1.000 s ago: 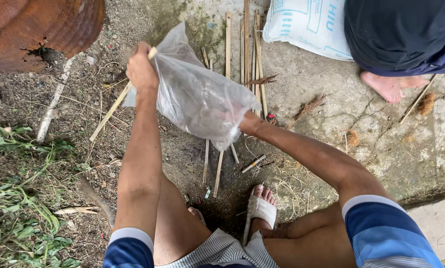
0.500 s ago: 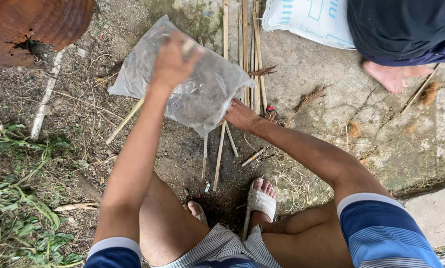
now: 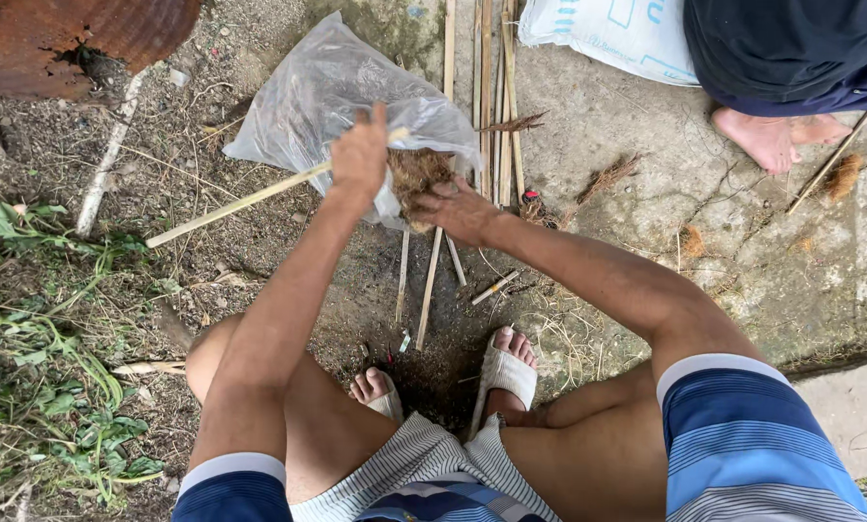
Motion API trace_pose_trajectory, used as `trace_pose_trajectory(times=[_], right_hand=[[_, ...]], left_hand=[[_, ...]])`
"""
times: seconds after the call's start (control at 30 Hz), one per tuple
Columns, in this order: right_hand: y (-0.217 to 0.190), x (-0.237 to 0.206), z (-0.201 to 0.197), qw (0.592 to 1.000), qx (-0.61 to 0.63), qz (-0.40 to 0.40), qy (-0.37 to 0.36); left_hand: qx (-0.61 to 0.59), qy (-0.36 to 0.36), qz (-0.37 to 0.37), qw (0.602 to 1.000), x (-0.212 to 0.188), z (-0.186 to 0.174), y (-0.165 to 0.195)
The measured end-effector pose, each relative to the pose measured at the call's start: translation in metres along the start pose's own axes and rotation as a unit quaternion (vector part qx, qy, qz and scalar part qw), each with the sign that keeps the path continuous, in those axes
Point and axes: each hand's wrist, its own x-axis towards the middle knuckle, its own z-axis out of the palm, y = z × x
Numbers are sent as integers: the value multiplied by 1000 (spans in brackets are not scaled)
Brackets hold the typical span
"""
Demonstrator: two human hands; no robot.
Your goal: The person sits on the ground and assembles small brooms by hand. They gather fibrous material from a plastic bag, wrap it around thin wooden sticks, and secure the bundle with twine. The finished brooms are placed on the ground nearby.
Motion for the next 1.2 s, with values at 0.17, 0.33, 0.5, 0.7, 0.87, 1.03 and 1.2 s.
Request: trace_pose_trajectory(times=[0.17,0.33,0.5,0.7,0.87,1.03,1.2], right_hand=[[13,-3,-3,998,-25,-31,53],[17,-4,-3,993,52,-8,101],[16,-2,-12,982,123,82,120],[20,4,-40,937,284,192,75],[30,6,-54,941,282,177,51],[33,2,-55,949,251,185,40],[28,-4,-46,947,218,223,79]], left_hand=[[-18,29,-39,999,3,-24,-28],[-112,-13,-32,993,-6,-36,-27],[-127,-33,10,991,-13,-29,-4],[-151,-17,92,984,-19,-24,5],[-140,-69,117,981,-23,-23,2],[-97,-43,109,988,-17,-25,-4],[-66,-93,64,991,-13,-24,-18]])
